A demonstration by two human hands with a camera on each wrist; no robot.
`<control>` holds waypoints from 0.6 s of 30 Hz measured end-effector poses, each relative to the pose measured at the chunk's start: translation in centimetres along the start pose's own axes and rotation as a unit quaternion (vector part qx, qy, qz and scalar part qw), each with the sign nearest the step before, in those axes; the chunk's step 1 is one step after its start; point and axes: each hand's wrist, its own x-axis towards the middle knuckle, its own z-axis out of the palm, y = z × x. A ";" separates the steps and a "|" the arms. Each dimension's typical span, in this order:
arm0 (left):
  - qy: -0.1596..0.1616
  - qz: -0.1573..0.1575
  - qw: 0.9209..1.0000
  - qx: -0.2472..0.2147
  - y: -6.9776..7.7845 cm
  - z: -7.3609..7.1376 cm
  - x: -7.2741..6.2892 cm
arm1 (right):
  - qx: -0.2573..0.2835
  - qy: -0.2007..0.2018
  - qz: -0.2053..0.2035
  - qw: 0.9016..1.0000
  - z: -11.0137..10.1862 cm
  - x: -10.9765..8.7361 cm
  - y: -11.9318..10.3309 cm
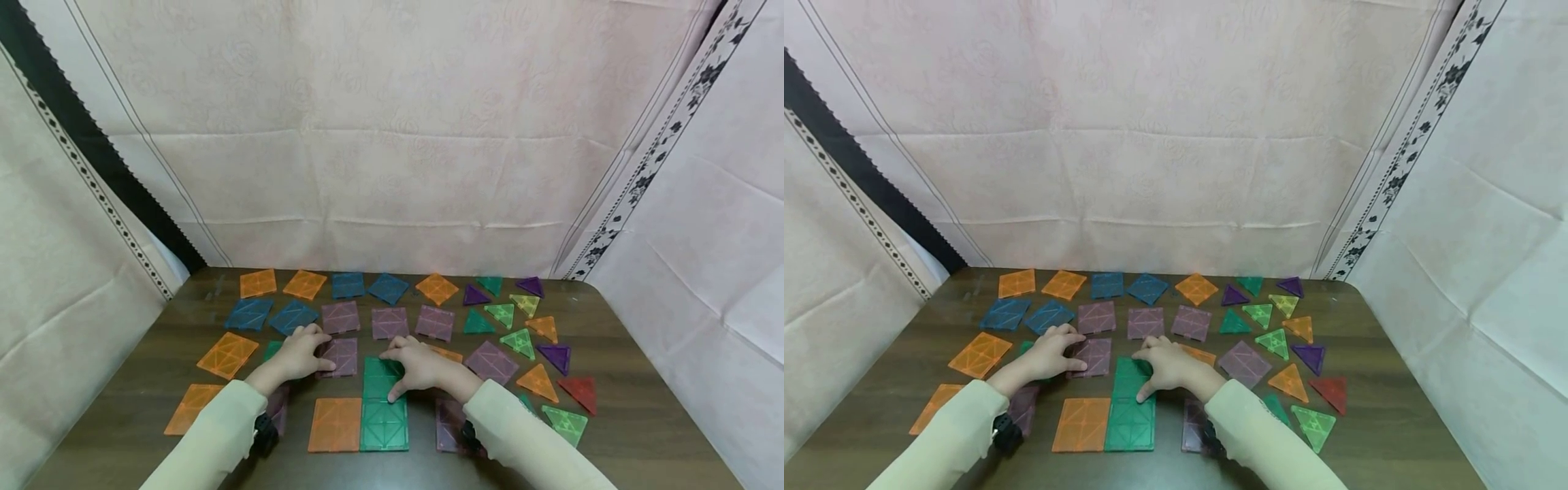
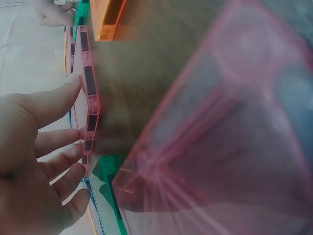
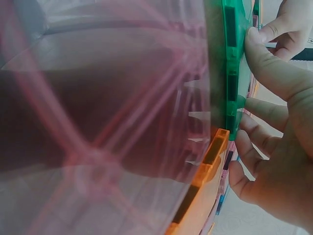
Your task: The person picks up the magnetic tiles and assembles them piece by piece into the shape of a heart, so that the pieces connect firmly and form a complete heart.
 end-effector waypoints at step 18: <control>-0.015 0.027 0.999 -0.008 1.4 1.1 -1.8 | -0.002 0.002 -0.004 1.000 0.4 0.3 0.6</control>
